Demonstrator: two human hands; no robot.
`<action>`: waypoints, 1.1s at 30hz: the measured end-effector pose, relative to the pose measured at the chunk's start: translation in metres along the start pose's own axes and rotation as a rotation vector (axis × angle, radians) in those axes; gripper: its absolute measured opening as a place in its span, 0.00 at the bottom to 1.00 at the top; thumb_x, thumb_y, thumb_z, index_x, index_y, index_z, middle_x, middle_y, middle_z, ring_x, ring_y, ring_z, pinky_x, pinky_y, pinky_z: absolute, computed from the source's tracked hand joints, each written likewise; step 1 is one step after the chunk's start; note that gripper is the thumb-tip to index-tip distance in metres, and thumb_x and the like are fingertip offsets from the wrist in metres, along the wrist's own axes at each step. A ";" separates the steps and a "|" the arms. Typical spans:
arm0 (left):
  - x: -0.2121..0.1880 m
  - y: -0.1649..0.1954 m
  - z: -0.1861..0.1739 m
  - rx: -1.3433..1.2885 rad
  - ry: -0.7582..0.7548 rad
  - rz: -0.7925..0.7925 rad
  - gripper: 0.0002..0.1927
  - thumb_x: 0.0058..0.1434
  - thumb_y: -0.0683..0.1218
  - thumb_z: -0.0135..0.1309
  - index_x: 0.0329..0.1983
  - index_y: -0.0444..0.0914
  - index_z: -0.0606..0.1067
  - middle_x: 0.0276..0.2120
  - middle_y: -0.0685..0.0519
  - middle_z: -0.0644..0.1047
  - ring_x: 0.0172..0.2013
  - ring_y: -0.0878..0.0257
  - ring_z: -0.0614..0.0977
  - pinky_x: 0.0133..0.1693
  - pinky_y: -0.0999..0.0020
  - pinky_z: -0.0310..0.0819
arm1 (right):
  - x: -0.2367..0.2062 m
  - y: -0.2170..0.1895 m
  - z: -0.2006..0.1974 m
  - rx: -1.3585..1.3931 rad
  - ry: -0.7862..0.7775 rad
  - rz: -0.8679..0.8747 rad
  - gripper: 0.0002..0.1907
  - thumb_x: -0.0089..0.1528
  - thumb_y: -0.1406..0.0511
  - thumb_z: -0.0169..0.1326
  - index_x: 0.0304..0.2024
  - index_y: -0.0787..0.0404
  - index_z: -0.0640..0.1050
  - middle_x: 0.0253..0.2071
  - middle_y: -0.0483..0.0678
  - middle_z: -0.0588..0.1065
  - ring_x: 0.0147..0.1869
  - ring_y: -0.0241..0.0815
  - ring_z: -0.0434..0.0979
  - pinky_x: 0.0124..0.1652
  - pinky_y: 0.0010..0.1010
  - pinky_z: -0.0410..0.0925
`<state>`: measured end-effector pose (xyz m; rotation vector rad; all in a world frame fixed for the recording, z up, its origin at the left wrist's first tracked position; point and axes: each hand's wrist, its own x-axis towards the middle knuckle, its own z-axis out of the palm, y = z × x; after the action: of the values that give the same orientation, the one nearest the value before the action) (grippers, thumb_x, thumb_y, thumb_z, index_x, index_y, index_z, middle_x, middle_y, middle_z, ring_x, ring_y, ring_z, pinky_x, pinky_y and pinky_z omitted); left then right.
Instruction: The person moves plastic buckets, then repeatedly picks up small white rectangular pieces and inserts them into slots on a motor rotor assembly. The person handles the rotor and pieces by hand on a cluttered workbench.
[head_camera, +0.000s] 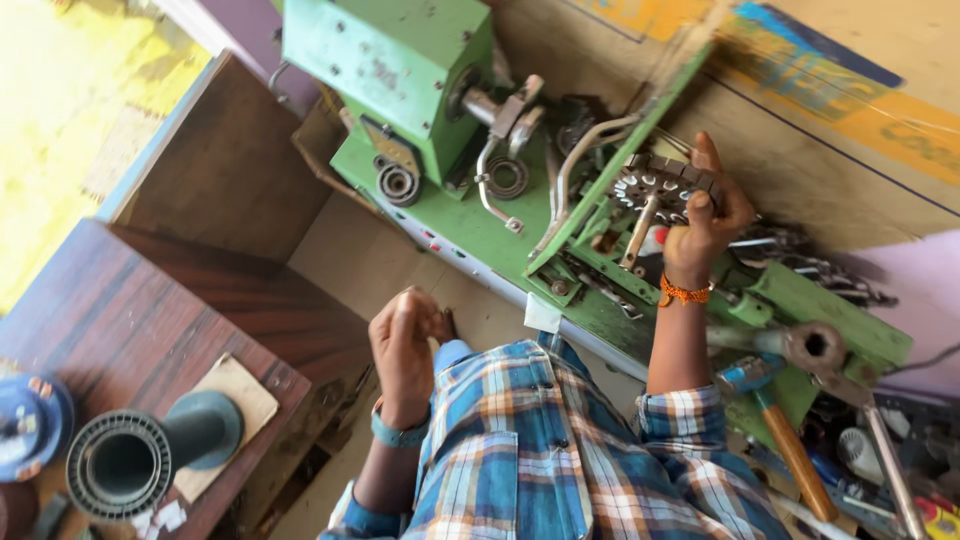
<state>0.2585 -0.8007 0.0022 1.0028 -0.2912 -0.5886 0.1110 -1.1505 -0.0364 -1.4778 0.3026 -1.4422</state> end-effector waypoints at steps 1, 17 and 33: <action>0.003 -0.004 0.002 0.014 -0.005 -0.020 0.19 0.75 0.48 0.44 0.28 0.33 0.69 0.28 0.52 0.70 0.27 0.69 0.67 0.30 0.72 0.60 | -0.002 0.005 0.003 0.020 -0.013 0.046 0.29 0.66 0.48 0.59 0.41 0.71 0.79 0.64 0.66 0.73 0.61 0.48 0.75 0.65 0.42 0.66; 0.055 -0.108 -0.022 0.079 0.089 -0.382 0.20 0.74 0.53 0.49 0.27 0.40 0.68 0.25 0.57 0.69 0.24 0.71 0.67 0.26 0.75 0.58 | -0.096 -0.076 -0.059 -0.036 0.143 0.021 0.12 0.72 0.62 0.52 0.43 0.66 0.71 0.34 0.52 0.72 0.29 0.45 0.76 0.33 0.35 0.72; 0.082 -0.171 -0.044 0.128 0.210 -0.292 0.17 0.73 0.51 0.50 0.29 0.38 0.72 0.24 0.56 0.71 0.23 0.70 0.69 0.27 0.73 0.63 | -0.092 -0.205 -0.134 -0.096 -0.228 -0.205 0.07 0.68 0.65 0.51 0.46 0.61 0.73 0.31 0.58 0.73 0.33 0.49 0.80 0.36 0.41 0.77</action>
<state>0.2899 -0.8868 -0.1698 1.2318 0.0052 -0.7289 -0.1192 -1.0489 0.0357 -1.7760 0.0822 -1.4166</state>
